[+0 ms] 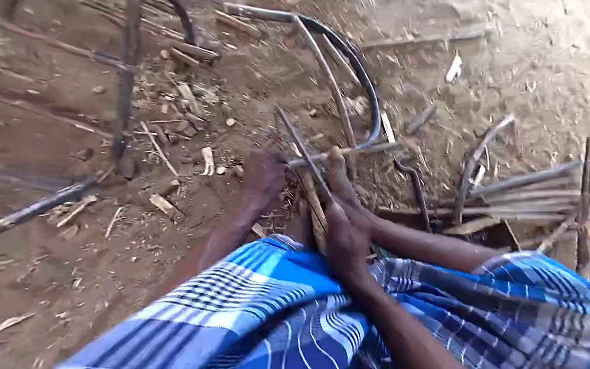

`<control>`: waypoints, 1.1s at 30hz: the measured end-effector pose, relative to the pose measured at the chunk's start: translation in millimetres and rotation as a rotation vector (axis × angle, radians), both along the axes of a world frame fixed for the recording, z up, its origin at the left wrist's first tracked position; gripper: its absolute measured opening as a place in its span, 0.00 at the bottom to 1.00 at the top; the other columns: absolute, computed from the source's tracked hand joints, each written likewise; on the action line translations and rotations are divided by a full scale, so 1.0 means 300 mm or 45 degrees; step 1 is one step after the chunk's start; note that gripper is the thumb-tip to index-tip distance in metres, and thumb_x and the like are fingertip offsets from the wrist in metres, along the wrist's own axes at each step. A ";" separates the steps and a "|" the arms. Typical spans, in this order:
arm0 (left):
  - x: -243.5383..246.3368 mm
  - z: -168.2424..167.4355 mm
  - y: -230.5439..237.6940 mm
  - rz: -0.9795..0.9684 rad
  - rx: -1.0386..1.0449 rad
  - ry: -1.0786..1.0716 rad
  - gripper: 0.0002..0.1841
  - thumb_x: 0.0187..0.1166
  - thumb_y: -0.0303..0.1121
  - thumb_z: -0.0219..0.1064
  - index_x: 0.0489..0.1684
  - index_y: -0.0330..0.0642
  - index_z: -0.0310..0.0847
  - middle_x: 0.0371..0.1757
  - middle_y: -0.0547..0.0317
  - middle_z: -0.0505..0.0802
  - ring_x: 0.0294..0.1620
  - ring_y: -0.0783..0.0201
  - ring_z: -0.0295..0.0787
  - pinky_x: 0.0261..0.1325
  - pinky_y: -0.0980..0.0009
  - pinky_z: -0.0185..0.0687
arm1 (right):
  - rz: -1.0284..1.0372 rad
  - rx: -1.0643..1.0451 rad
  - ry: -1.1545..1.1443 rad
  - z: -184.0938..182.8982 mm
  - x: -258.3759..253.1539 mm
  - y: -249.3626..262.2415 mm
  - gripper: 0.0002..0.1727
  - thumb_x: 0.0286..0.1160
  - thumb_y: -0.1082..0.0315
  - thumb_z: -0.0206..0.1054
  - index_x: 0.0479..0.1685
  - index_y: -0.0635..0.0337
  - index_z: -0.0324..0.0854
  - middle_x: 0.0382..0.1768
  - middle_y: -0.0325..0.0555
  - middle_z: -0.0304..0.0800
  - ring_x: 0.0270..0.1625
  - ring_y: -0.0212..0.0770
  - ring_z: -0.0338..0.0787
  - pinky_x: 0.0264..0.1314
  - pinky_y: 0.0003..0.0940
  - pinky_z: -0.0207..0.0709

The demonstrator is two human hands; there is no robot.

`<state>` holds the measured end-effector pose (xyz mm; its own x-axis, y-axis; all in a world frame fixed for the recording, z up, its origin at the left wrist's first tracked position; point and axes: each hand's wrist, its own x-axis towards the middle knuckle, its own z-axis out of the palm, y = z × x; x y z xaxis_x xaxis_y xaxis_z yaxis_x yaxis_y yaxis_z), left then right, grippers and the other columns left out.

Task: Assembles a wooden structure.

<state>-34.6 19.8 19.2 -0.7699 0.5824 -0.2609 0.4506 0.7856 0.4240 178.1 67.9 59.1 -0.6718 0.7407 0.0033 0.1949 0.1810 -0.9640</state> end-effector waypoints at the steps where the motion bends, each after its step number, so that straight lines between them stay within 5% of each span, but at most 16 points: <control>1: 0.011 -0.013 0.002 -0.023 0.014 0.002 0.10 0.82 0.34 0.67 0.51 0.44 0.94 0.51 0.38 0.95 0.56 0.35 0.92 0.62 0.30 0.81 | -0.009 0.000 0.001 -0.038 -0.107 0.024 0.22 0.90 0.58 0.50 0.43 0.61 0.89 0.22 0.40 0.83 0.23 0.34 0.81 0.28 0.38 0.79; 4: 0.030 0.026 0.007 -0.104 -0.024 0.103 0.10 0.81 0.33 0.68 0.48 0.36 0.92 0.49 0.30 0.93 0.56 0.28 0.90 0.60 0.27 0.79 | 0.049 -0.093 -0.002 -0.058 -0.332 0.107 0.21 0.92 0.59 0.50 0.46 0.61 0.87 0.27 0.45 0.85 0.28 0.40 0.84 0.36 0.45 0.81; 8: 0.144 0.044 0.025 -0.170 -0.032 -0.004 0.09 0.80 0.34 0.70 0.46 0.41 0.94 0.46 0.36 0.95 0.52 0.33 0.92 0.57 0.29 0.82 | 0.115 -0.055 -0.008 -0.061 -0.144 0.128 0.21 0.90 0.60 0.53 0.67 0.58 0.85 0.35 0.44 0.91 0.32 0.35 0.86 0.39 0.41 0.84; 10: 0.192 0.013 -0.010 -0.139 -0.080 -0.052 0.09 0.81 0.36 0.69 0.46 0.43 0.94 0.45 0.40 0.96 0.49 0.37 0.94 0.55 0.33 0.86 | 0.178 -0.011 0.061 -0.110 -0.113 0.151 0.19 0.89 0.61 0.53 0.59 0.59 0.88 0.34 0.41 0.91 0.30 0.32 0.86 0.36 0.37 0.84; 13: 0.224 -0.036 -0.042 -0.074 -0.028 -0.010 0.11 0.83 0.37 0.67 0.46 0.43 0.94 0.42 0.42 0.96 0.47 0.38 0.95 0.53 0.34 0.86 | 0.323 0.010 0.023 -0.114 -0.137 0.193 0.19 0.89 0.60 0.54 0.62 0.56 0.89 0.45 0.41 0.95 0.40 0.31 0.91 0.46 0.39 0.87; 16: 0.229 -0.026 -0.042 -0.028 0.006 0.025 0.10 0.82 0.37 0.68 0.45 0.44 0.95 0.40 0.42 0.96 0.45 0.38 0.95 0.50 0.34 0.86 | 0.300 -0.110 0.077 -0.107 -0.155 0.194 0.19 0.90 0.62 0.54 0.61 0.59 0.88 0.34 0.42 0.89 0.25 0.32 0.81 0.28 0.34 0.80; 20: 0.221 -0.021 -0.044 -0.038 0.049 0.061 0.10 0.82 0.35 0.68 0.44 0.41 0.94 0.40 0.41 0.96 0.45 0.39 0.95 0.52 0.36 0.86 | 0.280 -0.010 0.043 -0.087 -0.166 0.180 0.18 0.90 0.62 0.54 0.61 0.56 0.90 0.46 0.41 0.95 0.42 0.31 0.91 0.48 0.38 0.85; 24: 0.227 -0.028 -0.046 -0.015 0.078 0.077 0.09 0.82 0.34 0.67 0.45 0.41 0.94 0.43 0.42 0.96 0.47 0.39 0.95 0.54 0.34 0.85 | 0.218 0.022 0.083 -0.094 -0.173 0.163 0.18 0.90 0.63 0.54 0.60 0.57 0.90 0.50 0.42 0.96 0.48 0.31 0.92 0.52 0.38 0.86; 29: 0.181 -0.021 -0.037 0.030 0.100 0.140 0.11 0.83 0.32 0.64 0.48 0.40 0.93 0.44 0.39 0.96 0.49 0.36 0.94 0.55 0.32 0.83 | 0.097 -0.007 0.168 -0.111 -0.229 0.119 0.19 0.90 0.64 0.53 0.63 0.59 0.88 0.41 0.45 0.95 0.36 0.33 0.90 0.41 0.38 0.85; 33: 0.118 -0.005 -0.029 0.069 0.058 0.180 0.11 0.84 0.33 0.64 0.45 0.38 0.93 0.43 0.38 0.95 0.49 0.36 0.94 0.54 0.33 0.83 | 0.123 -0.011 0.177 -0.117 -0.308 0.101 0.20 0.90 0.64 0.52 0.66 0.59 0.87 0.44 0.47 0.95 0.40 0.35 0.92 0.46 0.41 0.85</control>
<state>0.9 10.9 17.6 -0.8275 0.5481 -0.1220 0.4660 0.7916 0.3953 85.9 98.2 24.1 -0.7336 0.6729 0.0950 0.0418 0.1843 -0.9820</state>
